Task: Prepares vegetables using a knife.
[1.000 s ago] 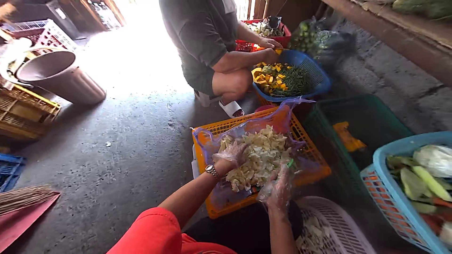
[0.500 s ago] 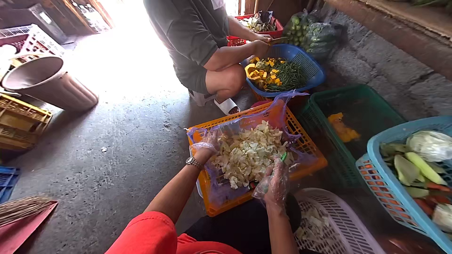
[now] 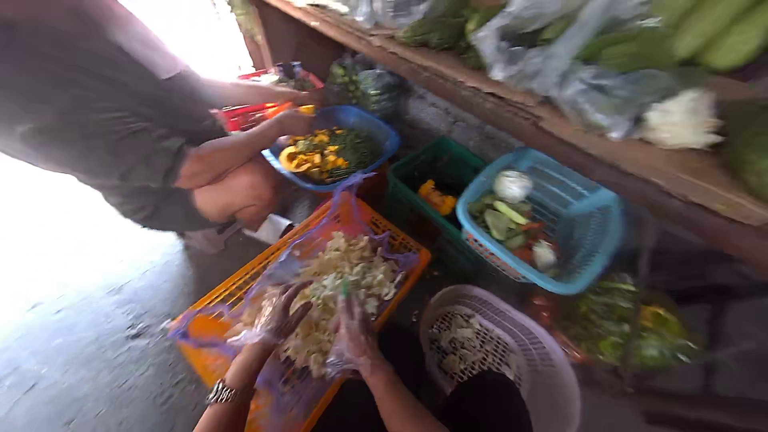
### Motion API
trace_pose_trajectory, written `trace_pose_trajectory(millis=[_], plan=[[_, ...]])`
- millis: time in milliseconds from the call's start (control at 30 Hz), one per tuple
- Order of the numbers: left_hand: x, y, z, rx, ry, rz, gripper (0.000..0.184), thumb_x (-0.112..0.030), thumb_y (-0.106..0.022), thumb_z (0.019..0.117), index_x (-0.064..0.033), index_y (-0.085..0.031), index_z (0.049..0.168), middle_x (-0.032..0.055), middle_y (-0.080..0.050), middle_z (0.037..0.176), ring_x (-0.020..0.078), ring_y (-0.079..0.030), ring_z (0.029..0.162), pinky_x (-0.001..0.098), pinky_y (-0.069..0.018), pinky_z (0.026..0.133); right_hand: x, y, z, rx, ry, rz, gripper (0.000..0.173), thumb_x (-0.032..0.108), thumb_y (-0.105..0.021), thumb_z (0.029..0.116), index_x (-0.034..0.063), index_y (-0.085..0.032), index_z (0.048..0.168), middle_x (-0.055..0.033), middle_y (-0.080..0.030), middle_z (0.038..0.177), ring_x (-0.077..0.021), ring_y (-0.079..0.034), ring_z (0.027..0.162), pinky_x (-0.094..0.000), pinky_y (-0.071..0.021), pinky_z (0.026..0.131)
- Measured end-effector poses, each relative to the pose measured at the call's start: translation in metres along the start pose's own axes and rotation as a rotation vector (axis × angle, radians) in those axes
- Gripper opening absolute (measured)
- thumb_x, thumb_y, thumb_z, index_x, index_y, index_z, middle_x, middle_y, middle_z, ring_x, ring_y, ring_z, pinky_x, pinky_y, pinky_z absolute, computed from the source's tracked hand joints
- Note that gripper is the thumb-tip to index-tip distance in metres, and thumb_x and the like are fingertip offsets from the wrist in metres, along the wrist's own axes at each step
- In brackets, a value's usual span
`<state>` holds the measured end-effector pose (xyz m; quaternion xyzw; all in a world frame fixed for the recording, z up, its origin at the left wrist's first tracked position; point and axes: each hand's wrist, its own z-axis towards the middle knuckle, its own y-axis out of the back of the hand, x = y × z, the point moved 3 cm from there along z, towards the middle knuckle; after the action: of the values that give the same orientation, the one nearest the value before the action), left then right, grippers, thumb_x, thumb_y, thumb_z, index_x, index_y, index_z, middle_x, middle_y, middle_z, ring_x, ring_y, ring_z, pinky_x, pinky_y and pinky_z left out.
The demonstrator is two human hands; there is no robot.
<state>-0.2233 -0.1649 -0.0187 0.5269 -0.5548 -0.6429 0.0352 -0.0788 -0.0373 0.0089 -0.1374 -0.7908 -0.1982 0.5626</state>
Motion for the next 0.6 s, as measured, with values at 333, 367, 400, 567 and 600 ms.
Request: trace_pose_trajectory(millis=[333,367,400,567,600], plan=[[0.018,-0.023,-0.004,0.084,0.163,0.191,0.06,-0.013,-0.077,0.088,0.0046,-0.053,0.14,0.0425,-0.038,0.146,0.0602,-0.038,0.135,0.0695,-0.0323,0.109,0.003,0.036,-0.019,-0.164,0.235,0.393,0.042,0.017,-0.053,0.1028,-0.0066,-0.051,0.137,-0.0186,-0.064,0.118,-0.0159,-0.062,0.1,-0.034,-0.0507,0.09],[0.022,-0.019,-0.005,0.084,0.194,0.195,0.06,-0.016,-0.077,0.0892,0.0049,-0.052,0.14,0.043,-0.039,0.145,0.0602,-0.038,0.135,0.0692,-0.0319,0.11,0.01,0.054,-0.023,-0.207,0.255,0.384,0.041,0.017,-0.058,0.1001,-0.0051,-0.055,0.135,-0.0177,-0.064,0.125,-0.0168,-0.062,0.11,-0.036,-0.0502,0.097],[0.027,-0.015,-0.006,0.073,0.207,0.195,0.061,-0.018,-0.077,0.0893,0.0045,-0.052,0.141,0.0428,-0.04,0.144,0.0601,-0.039,0.135,0.0694,-0.0316,0.11,0.02,0.079,-0.027,-0.262,0.264,0.342,0.039,0.017,-0.061,0.0989,-0.0043,-0.06,0.131,-0.0159,-0.066,0.126,-0.0164,-0.063,0.114,-0.0359,-0.0504,0.1],[0.011,0.003,-0.019,0.041,0.196,0.133,0.068,-0.019,-0.073,0.0909,-0.0021,-0.044,0.15,0.0402,-0.036,0.149,0.0585,-0.034,0.139,0.0693,-0.0273,0.113,0.048,0.267,-0.021,-0.673,0.111,-0.322,0.034,0.027,-0.062,0.1009,0.0014,-0.069,0.123,-0.019,-0.071,0.112,-0.0302,-0.067,0.106,-0.0502,-0.0511,0.096],[0.01,0.005,-0.02,0.006,0.162,0.144,0.068,-0.022,-0.073,0.0915,-0.002,-0.045,0.15,0.0394,-0.036,0.15,0.0577,-0.032,0.141,0.0684,-0.0259,0.114,0.044,0.304,-0.016,-0.734,0.034,-0.464,0.037,0.027,-0.063,0.1005,0.0025,-0.067,0.127,-0.0222,-0.07,0.116,-0.0369,-0.066,0.11,-0.0562,-0.0501,0.097]])
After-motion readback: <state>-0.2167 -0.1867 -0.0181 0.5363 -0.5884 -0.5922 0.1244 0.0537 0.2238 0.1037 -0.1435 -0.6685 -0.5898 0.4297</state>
